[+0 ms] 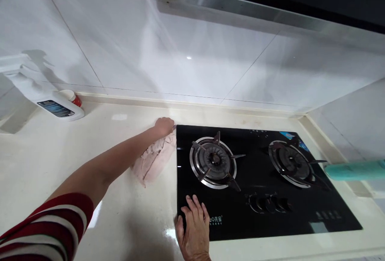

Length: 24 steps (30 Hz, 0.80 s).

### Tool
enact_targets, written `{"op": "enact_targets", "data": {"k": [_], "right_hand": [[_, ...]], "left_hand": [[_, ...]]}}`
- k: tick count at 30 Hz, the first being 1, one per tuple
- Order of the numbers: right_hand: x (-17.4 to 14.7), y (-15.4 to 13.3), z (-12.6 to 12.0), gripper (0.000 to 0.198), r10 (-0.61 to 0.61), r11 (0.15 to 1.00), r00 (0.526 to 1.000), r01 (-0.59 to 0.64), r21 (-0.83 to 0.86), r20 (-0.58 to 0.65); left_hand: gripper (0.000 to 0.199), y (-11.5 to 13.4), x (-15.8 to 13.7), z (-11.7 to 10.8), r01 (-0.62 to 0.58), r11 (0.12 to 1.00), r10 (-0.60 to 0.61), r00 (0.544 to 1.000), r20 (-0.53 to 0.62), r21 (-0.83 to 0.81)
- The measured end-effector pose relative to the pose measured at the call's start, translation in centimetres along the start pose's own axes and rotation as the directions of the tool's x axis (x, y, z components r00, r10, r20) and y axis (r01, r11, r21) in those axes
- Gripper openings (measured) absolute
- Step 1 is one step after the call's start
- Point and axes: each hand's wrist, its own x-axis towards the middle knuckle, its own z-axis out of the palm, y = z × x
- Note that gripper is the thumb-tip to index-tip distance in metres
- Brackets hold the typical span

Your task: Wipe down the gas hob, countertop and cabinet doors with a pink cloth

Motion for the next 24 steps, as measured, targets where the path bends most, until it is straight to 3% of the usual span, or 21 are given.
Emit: {"op": "enact_targets", "data": {"k": [7,11,16,24], "right_hand": [[0.3,0.1,0.0,0.016,-0.005,1.0,1.0,0.005,-0.028,-0.001],[0.4,0.1,-0.2,0.017,-0.007,0.999,1.0,0.008,-0.05,0.014],[0.5,0.0,-0.4,0.018,0.006,0.999,0.999,-0.004,-0.043,0.032],[0.5,0.1,-0.2,0.018,0.019,0.999,1.0,-0.018,-0.037,0.021]], "left_hand": [[0.036,1.7,4.5,-2.7,-0.11,0.993,0.112,0.993,0.023,-0.048],[0.034,4.5,6.8,-2.2,-0.197,0.978,0.205,0.972,0.115,-0.073],[0.035,6.3,7.4,-0.8,-0.235,0.971,0.239,0.951,0.196,-0.044],[0.038,6.4,7.1,-1.2,-0.228,0.973,0.227,0.946,0.231,-0.025]]}}
